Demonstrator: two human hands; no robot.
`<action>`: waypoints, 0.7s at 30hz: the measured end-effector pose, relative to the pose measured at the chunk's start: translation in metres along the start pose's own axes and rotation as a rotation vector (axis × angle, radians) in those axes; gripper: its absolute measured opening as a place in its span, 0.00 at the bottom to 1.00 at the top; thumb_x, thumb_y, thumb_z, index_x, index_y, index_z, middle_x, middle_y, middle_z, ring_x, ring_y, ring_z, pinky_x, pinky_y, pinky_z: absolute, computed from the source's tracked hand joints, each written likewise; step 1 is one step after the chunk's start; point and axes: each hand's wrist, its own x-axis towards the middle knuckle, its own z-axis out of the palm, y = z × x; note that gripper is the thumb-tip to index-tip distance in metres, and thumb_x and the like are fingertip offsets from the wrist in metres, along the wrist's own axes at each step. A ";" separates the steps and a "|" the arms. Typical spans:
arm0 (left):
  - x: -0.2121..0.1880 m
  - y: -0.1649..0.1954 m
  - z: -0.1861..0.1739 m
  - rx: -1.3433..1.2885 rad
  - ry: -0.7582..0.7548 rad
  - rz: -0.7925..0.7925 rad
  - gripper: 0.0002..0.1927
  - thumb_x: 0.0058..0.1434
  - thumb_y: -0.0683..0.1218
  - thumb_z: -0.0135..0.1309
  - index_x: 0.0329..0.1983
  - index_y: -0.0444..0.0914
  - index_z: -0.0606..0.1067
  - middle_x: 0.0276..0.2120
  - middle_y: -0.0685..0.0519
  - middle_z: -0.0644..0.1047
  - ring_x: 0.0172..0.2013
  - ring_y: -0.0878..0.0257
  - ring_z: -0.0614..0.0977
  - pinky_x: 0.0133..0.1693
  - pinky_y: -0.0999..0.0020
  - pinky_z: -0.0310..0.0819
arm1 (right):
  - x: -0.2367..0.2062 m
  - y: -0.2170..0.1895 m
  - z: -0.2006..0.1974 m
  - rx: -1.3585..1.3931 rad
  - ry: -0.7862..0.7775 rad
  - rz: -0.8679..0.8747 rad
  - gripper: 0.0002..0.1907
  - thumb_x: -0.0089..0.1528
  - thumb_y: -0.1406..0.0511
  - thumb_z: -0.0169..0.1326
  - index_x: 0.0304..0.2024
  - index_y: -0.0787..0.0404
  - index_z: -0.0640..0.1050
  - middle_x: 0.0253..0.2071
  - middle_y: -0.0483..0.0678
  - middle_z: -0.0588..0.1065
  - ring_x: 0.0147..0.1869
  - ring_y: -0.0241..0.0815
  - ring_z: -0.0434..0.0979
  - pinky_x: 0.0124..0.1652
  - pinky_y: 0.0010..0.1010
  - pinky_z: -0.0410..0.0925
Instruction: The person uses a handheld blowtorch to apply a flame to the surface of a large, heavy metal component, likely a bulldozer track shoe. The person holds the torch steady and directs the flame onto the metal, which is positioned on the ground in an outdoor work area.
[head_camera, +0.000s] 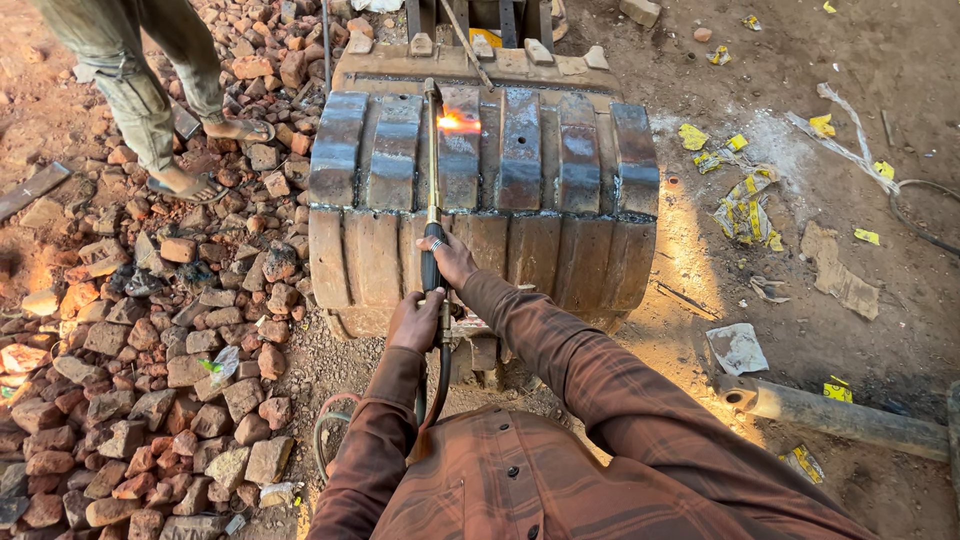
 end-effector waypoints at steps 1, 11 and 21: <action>-0.002 0.001 -0.001 -0.016 -0.018 -0.037 0.36 0.65 0.64 0.53 0.58 0.27 0.71 0.34 0.47 0.78 0.29 0.64 0.79 0.33 0.68 0.74 | 0.001 0.001 0.001 0.015 -0.008 -0.003 0.25 0.57 0.53 0.59 0.48 0.63 0.76 0.34 0.47 0.73 0.36 0.39 0.74 0.35 0.33 0.70; -0.016 0.016 -0.005 -0.032 -0.045 -0.112 0.28 0.65 0.62 0.50 0.50 0.32 0.75 0.28 0.50 0.77 0.25 0.63 0.76 0.28 0.65 0.71 | -0.004 -0.003 0.002 -0.027 -0.029 0.008 0.26 0.57 0.52 0.59 0.50 0.63 0.76 0.35 0.46 0.72 0.37 0.40 0.73 0.36 0.33 0.70; -0.016 0.005 0.000 -0.020 -0.030 -0.066 0.28 0.65 0.62 0.51 0.47 0.32 0.76 0.28 0.49 0.78 0.25 0.63 0.77 0.28 0.65 0.71 | -0.014 -0.005 0.000 -0.027 -0.017 0.045 0.29 0.56 0.52 0.59 0.53 0.63 0.75 0.35 0.47 0.71 0.37 0.41 0.73 0.36 0.34 0.70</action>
